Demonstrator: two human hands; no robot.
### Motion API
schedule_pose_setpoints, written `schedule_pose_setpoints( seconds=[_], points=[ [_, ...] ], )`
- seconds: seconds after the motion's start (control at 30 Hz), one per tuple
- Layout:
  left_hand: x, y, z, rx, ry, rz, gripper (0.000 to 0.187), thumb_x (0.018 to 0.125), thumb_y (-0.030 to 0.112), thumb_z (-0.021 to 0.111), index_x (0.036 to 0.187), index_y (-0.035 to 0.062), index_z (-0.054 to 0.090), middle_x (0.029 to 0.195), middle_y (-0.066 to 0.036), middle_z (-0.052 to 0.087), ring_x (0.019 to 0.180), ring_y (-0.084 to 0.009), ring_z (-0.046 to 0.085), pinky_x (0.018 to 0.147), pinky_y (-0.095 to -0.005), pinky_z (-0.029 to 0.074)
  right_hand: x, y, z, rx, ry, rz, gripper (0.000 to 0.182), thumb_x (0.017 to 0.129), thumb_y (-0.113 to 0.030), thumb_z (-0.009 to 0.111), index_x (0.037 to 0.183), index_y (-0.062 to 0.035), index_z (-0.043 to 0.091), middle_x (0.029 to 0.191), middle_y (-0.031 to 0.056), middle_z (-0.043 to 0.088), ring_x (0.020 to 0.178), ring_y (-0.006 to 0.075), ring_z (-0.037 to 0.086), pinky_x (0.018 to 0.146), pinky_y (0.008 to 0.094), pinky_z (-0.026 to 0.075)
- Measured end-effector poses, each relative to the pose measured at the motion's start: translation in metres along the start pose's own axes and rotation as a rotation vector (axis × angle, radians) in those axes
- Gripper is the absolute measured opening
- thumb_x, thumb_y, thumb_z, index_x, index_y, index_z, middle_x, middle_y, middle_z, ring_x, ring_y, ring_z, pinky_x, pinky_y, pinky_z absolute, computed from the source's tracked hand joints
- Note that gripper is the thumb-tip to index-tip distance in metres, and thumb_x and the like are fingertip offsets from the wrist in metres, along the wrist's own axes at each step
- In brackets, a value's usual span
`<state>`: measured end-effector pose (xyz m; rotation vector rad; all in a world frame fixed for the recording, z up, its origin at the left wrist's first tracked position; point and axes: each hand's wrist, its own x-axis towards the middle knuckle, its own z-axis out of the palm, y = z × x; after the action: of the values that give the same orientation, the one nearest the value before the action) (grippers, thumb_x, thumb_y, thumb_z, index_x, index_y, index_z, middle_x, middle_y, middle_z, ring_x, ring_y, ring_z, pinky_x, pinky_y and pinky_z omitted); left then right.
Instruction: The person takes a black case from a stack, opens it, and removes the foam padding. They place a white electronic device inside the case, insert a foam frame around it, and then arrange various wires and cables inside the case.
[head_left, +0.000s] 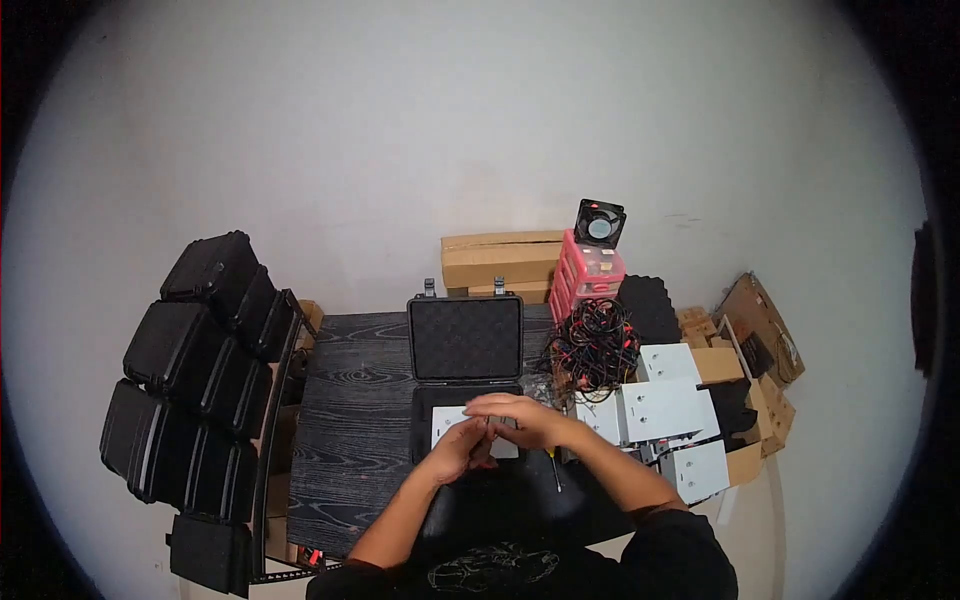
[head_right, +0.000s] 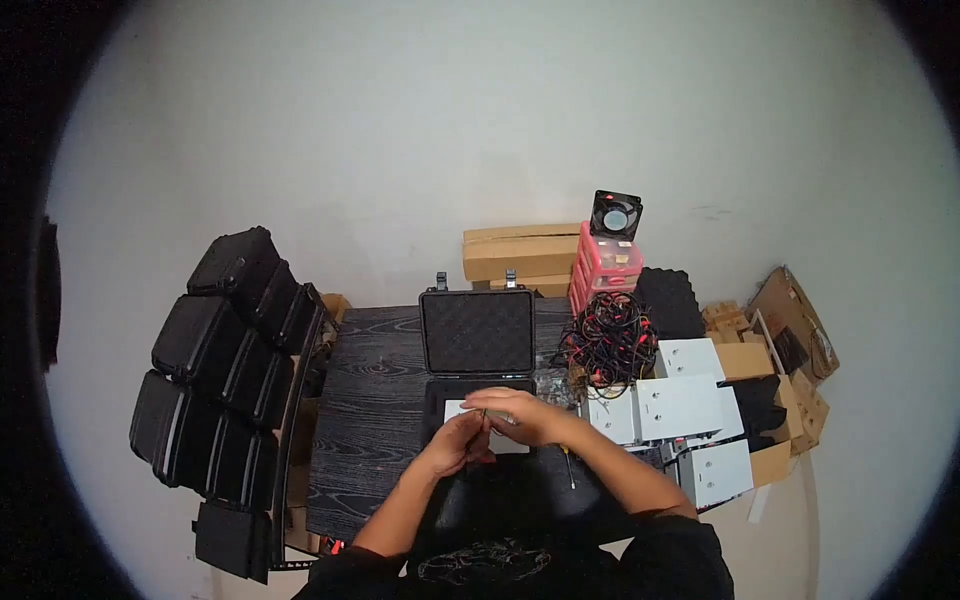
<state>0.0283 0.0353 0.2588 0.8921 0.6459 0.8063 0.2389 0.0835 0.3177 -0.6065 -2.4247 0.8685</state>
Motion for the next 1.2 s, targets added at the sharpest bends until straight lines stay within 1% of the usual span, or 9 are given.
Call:
schedule_pose_setpoints(
  seconds=[0.13,0.23,0.33,0.47,0.7,0.83,0.87,1.07,1.2],
  points=[
    [-0.003,-0.008,-0.008,-0.023,-0.053,0.037,0.038,0.112,0.04,0.044,0.097,0.0076,0.057,0.068,-0.001,0.05,0.056,-0.0129,0.048,0.076,-0.0367,0.058,0.0,0.02,0.003,-0.042,0.067,0.103,0.026,0.097,-0.004,0.058,0.121,-0.0044,0.067,0.112,0.0163,0.07,0.11,0.0352,0.067,0.096,0.0438,0.053],
    [-0.006,-0.006,0.001,0.077,0.025,0.134,0.041,0.111,0.043,0.047,0.093,0.0066,0.056,0.07,-0.003,0.051,0.06,-0.0189,0.054,0.086,-0.0433,0.057,0.002,0.012,-0.017,-0.074,0.313,0.207,0.022,0.099,-0.005,0.055,0.115,-0.0027,0.069,0.106,0.0173,0.071,0.102,0.0359,0.07,0.089,0.0426,0.054],
    [-0.009,-0.004,0.009,0.05,0.105,0.08,0.041,0.11,0.043,0.047,0.095,0.0065,0.056,0.076,-0.005,0.055,0.066,-0.0215,0.058,0.089,-0.0432,0.056,0.007,0.023,-0.029,-0.08,0.441,0.273,0.022,0.098,-0.006,0.057,0.117,-0.0019,0.069,0.104,0.018,0.071,0.099,0.0369,0.07,0.088,0.0416,0.055],
    [-0.007,-0.008,0.003,-0.121,-0.024,0.097,0.039,0.109,0.045,0.048,0.1,0.0082,0.056,0.079,-0.003,0.054,0.068,-0.018,0.056,0.077,-0.0385,0.054,0.01,0.042,-0.02,-0.061,0.388,0.309,0.029,0.099,-0.007,0.058,0.125,-0.0037,0.068,0.104,0.0184,0.071,0.1,0.0367,0.07,0.089,0.0407,0.055],
    [-0.007,-0.005,0.004,-0.159,0.056,0.054,0.035,0.11,0.045,0.049,0.105,0.0117,0.058,0.08,0.0,0.054,0.065,-0.0128,0.048,0.063,-0.032,0.047,0.006,0.024,0.016,-0.148,0.373,0.005,0.049,0.096,-0.011,0.062,0.145,-0.0122,0.058,0.128,0.0177,0.068,0.111,0.0368,0.068,0.097,0.0449,0.054],
    [-0.004,-0.011,0.002,-0.108,0.152,0.066,0.035,0.11,0.044,0.05,0.102,0.0111,0.06,0.079,0.001,0.054,0.062,-0.0111,0.047,0.062,-0.0297,0.046,0.003,0.024,0.018,-0.167,0.288,-0.096,0.03,0.091,-0.01,0.067,0.12,-0.0071,0.071,0.117,0.0133,0.073,0.109,0.0348,0.069,0.097,0.0447,0.054],
    [-0.004,-0.012,0.001,-0.085,0.141,0.081,0.034,0.11,0.043,0.051,0.102,0.0109,0.06,0.078,0.001,0.054,0.062,-0.0109,0.048,0.062,-0.0292,0.046,0.002,0.021,0.016,-0.174,0.302,-0.118,0.016,0.09,-0.01,0.068,0.104,-0.0044,0.073,0.104,0.0116,0.076,0.097,0.0302,0.073,0.089,0.0403,0.056],
    [-0.005,-0.011,-0.008,0.112,0.121,0.135,0.033,0.11,0.037,0.053,0.099,0.0085,0.063,0.074,0.002,0.057,0.064,-0.0098,0.053,0.064,-0.0273,0.047,-0.004,0.039,0.008,0.229,0.143,0.149,0.014,0.096,-0.015,0.068,0.103,-0.0029,0.074,0.084,0.0042,0.075,0.078,0.01,0.07,0.071,0.0276,0.053],
    [-0.006,-0.013,-0.01,0.163,0.127,0.161,0.03,0.111,0.032,0.052,0.098,0.0067,0.063,0.075,0.002,0.059,0.066,-0.0086,0.055,0.064,-0.0267,0.047,-0.002,0.031,-0.005,0.355,-0.025,0.274,0.012,0.097,-0.012,0.069,0.102,-0.0012,0.073,0.085,-0.0004,0.074,0.078,0.0045,0.065,0.069,0.0234,0.05]
  ],
)
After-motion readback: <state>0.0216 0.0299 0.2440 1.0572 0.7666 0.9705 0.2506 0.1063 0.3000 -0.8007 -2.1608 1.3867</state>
